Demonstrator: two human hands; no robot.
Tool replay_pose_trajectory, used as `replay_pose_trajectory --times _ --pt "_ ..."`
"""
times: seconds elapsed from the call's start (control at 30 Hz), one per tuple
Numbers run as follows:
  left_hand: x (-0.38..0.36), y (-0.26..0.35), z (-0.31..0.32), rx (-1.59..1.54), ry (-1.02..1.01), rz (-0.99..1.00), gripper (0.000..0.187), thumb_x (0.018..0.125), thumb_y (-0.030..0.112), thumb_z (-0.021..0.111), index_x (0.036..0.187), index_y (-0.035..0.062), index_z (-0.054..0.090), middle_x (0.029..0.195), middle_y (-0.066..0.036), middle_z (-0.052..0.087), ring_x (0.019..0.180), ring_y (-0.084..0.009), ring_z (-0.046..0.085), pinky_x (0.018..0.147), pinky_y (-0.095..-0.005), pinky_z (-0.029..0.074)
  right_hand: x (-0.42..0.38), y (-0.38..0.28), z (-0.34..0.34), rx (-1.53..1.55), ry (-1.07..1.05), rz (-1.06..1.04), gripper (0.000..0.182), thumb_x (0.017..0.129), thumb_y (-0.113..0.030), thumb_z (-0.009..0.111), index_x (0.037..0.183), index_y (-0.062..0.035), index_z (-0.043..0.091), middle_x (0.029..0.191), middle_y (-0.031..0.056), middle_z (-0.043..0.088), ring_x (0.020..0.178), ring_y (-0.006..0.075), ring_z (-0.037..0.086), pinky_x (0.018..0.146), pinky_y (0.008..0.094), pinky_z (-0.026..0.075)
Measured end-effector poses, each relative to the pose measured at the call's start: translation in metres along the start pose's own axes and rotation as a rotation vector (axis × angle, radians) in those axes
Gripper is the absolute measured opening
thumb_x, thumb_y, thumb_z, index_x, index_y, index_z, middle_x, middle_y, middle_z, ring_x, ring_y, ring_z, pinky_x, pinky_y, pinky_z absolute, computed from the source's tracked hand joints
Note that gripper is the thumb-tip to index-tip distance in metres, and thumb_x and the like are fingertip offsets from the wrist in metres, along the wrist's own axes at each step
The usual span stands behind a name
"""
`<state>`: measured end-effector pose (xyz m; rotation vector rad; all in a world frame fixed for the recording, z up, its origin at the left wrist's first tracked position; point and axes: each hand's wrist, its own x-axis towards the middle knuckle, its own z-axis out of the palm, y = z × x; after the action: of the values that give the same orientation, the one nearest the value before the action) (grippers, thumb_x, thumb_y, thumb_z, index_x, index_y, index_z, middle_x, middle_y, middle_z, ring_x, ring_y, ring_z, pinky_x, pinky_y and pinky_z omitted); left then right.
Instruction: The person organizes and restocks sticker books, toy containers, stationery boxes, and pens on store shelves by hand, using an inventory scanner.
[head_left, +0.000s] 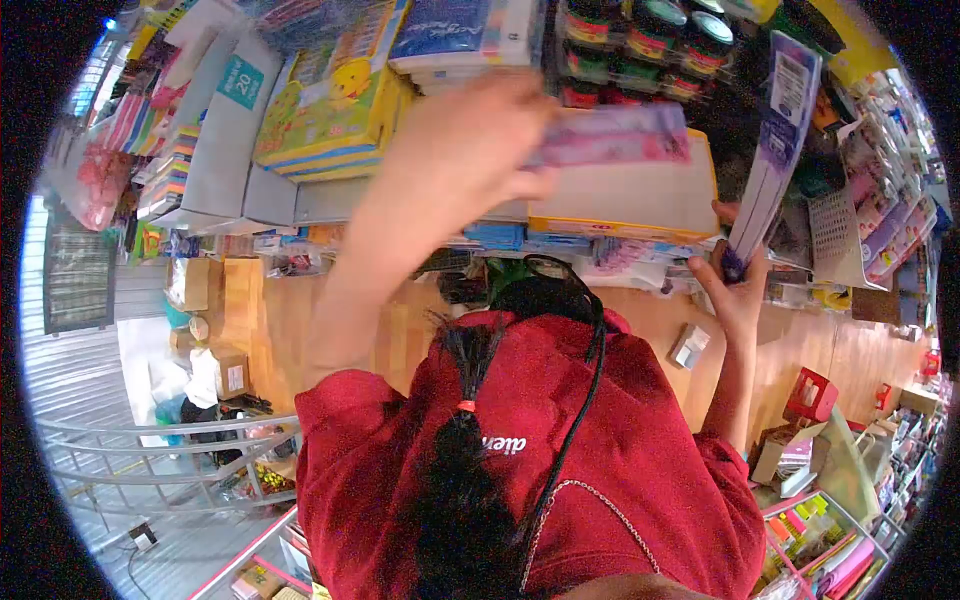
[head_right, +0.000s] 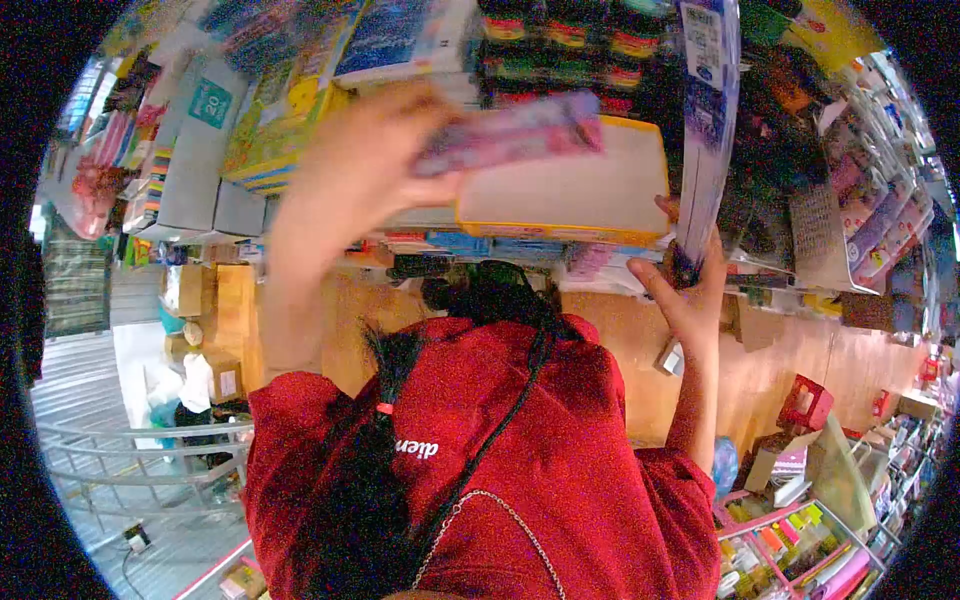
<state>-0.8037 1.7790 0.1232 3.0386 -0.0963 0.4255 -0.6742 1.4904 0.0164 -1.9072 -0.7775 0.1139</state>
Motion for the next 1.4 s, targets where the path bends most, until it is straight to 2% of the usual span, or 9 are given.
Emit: replay_pose_trajectory --times 0.07,0.2,0.3,0.4,0.5,0.8,1.0,1.2,1.4 --pt "-0.027 -0.02 -0.024 0.036 0.102 -0.074 0.044 0.068 0.026 0.072 0.103 0.0033 0.06 0.1 -0.013 0.058 0.093 -0.0328 0.058 0.078 -0.04 0.049 0.003 -0.011 0.009 0.009 -0.04 0.045 0.05 0.069 -0.009 0.077 0.115 -0.0056 0.057 0.095 0.0028 0.06 0.073 0.0129 0.055 0.066 0.0277 0.044" --pt "-0.047 -0.057 -0.017 0.143 -0.075 -0.214 0.047 0.069 0.027 0.071 0.108 0.0047 0.059 0.105 -0.013 0.057 0.094 -0.0323 0.059 0.079 -0.0403 0.049 0.008 -0.015 0.025 -0.221 0.01 0.0 0.033 0.07 -0.003 0.074 0.101 -0.0034 0.062 0.092 0.0057 0.061 0.074 0.0157 0.058 0.068 0.0281 0.046" --pt "-0.046 -0.07 0.025 0.187 -0.066 -0.13 0.035 0.063 0.021 0.075 0.091 0.0034 0.063 0.099 -0.011 0.058 0.093 -0.0297 0.059 0.077 -0.0386 0.051 0.0 0.016 0.023 -0.132 0.09 -0.008 0.022 0.071 0.0 0.072 0.09 -0.0014 0.061 0.085 0.0065 0.06 0.07 0.0162 0.056 0.067 0.0275 0.045" --pt "-0.037 -0.073 0.045 0.199 -0.106 -0.112 0.032 0.061 0.019 0.077 0.085 0.0028 0.063 0.101 -0.013 0.058 0.095 -0.0289 0.059 0.077 -0.0372 0.052 -0.009 -0.016 0.014 -0.224 0.141 0.059 0.019 0.07 0.002 0.071 0.085 -0.001 0.059 0.079 0.0056 0.06 0.07 0.0157 0.056 0.068 0.0273 0.045" --pt "-0.033 -0.083 0.061 0.247 0.056 -0.03 0.029 0.059 0.017 0.077 0.082 0.0037 0.064 0.095 -0.013 0.06 0.09 -0.0276 0.062 0.072 -0.0373 0.053 -0.03 -0.008 -0.008 -0.235 0.134 0.104 0.015 0.075 -0.001 0.069 0.087 -0.0001 0.059 0.079 0.0018 0.06 0.074 0.0129 0.053 0.072 0.0273 0.044" --pt "-0.019 -0.095 0.089 0.371 -0.059 -0.013 0.007 0.071 0.006 0.061 0.077 0.0052 0.065 0.08 -0.012 0.063 0.08 -0.027 0.065 0.063 -0.0363 0.055 -0.078 0.007 -0.049 -0.098 0.253 0.201 0.016 0.071 0.002 0.07 0.084 -0.0013 0.061 0.084 0.0036 0.059 0.079 0.0142 0.055 0.076 0.0274 0.045" --pt "-0.017 -0.097 0.09 0.265 -0.15 -0.173 0.011 0.076 0.01 0.061 0.081 0.001 0.064 0.088 -0.019 0.063 0.082 -0.0329 0.065 0.068 -0.0436 0.054 -0.074 0.001 -0.05 -0.114 0.207 0.205 0.012 0.075 0.0 0.067 0.081 -0.0028 0.057 0.085 0.0016 0.053 0.085 0.014 0.049 0.08 0.0266 0.039" --pt "-0.024 -0.087 0.096 0.251 0.005 -0.224 0.01 0.076 0.004 0.054 0.076 0.001 0.064 0.096 -0.018 0.062 0.084 -0.0312 0.065 0.065 -0.0406 0.055 -0.066 0.0 -0.05 -0.039 0.221 0.178 0.014 0.07 0.001 0.069 0.079 -0.0017 0.059 0.084 0.0033 0.055 0.081 0.0156 0.052 0.076 0.0277 0.042" --pt "-0.039 -0.064 0.082 0.073 0.222 -0.249 0.022 0.081 0.013 0.056 0.101 0.0045 0.062 0.105 -0.017 0.058 0.089 -0.0316 0.063 0.07 -0.0399 0.054 -0.064 -0.002 -0.054 -0.093 0.131 0.091 0.019 0.07 -0.003 0.07 0.079 -0.0041 0.054 0.085 0.0019 0.048 0.081 0.0138 0.046 0.077 0.0258 0.038"
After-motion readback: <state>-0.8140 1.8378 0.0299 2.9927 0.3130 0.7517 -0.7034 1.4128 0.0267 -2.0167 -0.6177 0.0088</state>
